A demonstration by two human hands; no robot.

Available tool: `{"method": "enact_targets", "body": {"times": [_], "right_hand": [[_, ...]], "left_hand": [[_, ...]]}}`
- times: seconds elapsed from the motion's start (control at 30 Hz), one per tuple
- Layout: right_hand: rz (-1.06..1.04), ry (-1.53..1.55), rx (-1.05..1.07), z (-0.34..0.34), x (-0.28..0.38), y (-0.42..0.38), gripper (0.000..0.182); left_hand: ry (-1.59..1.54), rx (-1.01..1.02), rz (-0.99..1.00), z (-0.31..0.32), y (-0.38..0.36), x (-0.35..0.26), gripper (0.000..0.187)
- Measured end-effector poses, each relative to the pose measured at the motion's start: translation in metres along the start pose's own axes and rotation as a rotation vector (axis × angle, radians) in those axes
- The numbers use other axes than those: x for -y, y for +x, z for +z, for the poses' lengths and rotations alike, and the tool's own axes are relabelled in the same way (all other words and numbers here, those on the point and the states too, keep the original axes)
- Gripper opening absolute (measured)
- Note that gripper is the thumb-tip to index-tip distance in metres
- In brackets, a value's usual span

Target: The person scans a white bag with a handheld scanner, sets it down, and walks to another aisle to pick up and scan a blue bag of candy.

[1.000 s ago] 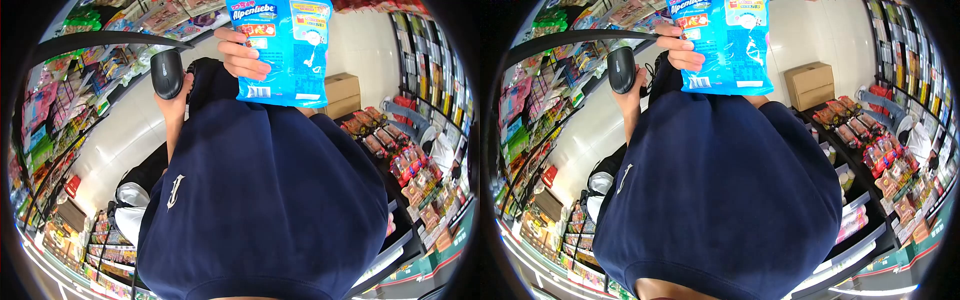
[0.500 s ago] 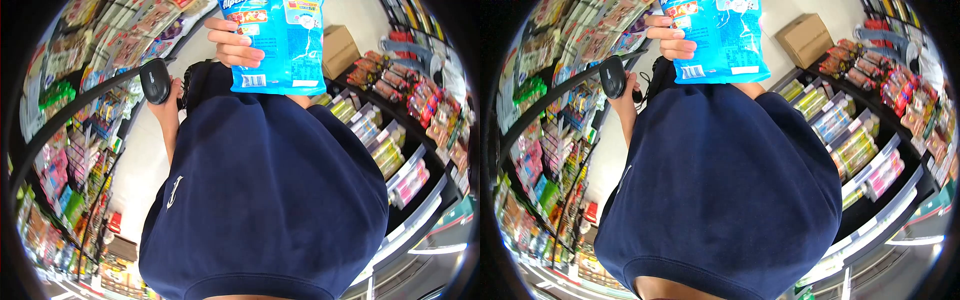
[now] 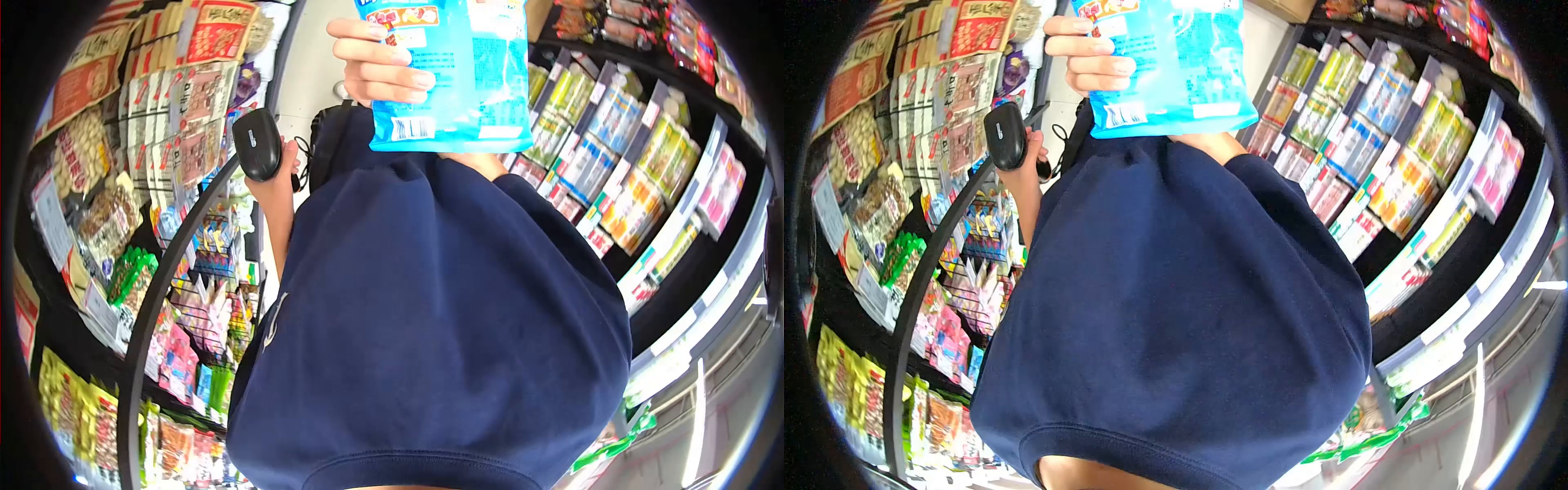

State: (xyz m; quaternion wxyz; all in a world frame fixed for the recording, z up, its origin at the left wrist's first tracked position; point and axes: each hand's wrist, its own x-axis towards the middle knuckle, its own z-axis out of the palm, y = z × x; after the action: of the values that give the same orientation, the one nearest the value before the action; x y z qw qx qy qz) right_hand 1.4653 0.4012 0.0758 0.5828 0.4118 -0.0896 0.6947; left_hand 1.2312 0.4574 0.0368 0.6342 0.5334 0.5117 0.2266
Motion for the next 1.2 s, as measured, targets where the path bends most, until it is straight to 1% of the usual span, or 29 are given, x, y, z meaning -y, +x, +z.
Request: {"method": "enact_targets", "body": {"times": [0.03,0.13,0.3,0.53,0.7,0.8,1.03,1.1,1.13,1.2], "right_hand": [[-0.061,-0.002,0.001,0.002,-0.005,-0.004,0.020],[-0.051,-0.063,0.023,0.010,-0.004,-0.014,0.020],[-0.046,-0.109,0.059,0.013,-0.005,-0.023,0.021],[-0.075,-0.100,0.099,0.010,-0.011,-0.030,0.022],[-0.072,-0.089,0.117,0.006,-0.015,-0.025,0.025],[-0.082,-0.064,0.122,0.000,-0.019,-0.023,0.026],[-0.085,-0.075,0.089,-0.005,-0.027,-0.020,0.028],[-0.084,-0.058,0.078,-0.006,-0.029,-0.020,0.028],[-0.080,-0.056,0.079,-0.005,-0.031,-0.020,0.028],[-0.138,-0.092,0.003,-0.001,-0.037,-0.020,0.030]], "left_hand": [[0.008,0.022,-0.007,0.001,0.003,0.003,0.032],[0.011,0.138,0.063,0.009,0.009,0.004,0.027],[0.015,0.175,0.062,0.016,0.013,0.015,0.025],[0.088,0.246,0.018,0.013,0.007,0.011,0.024],[0.085,0.223,0.032,0.006,0.007,0.007,0.025],[0.093,0.218,0.046,-0.002,0.006,0.009,0.031],[0.104,0.183,0.063,-0.012,0.003,0.018,0.027],[0.104,0.182,0.043,-0.014,0.004,0.021,0.023],[0.145,0.178,0.010,-0.015,0.004,0.021,0.024],[0.126,0.179,0.035,-0.015,0.004,0.021,0.024]]}}
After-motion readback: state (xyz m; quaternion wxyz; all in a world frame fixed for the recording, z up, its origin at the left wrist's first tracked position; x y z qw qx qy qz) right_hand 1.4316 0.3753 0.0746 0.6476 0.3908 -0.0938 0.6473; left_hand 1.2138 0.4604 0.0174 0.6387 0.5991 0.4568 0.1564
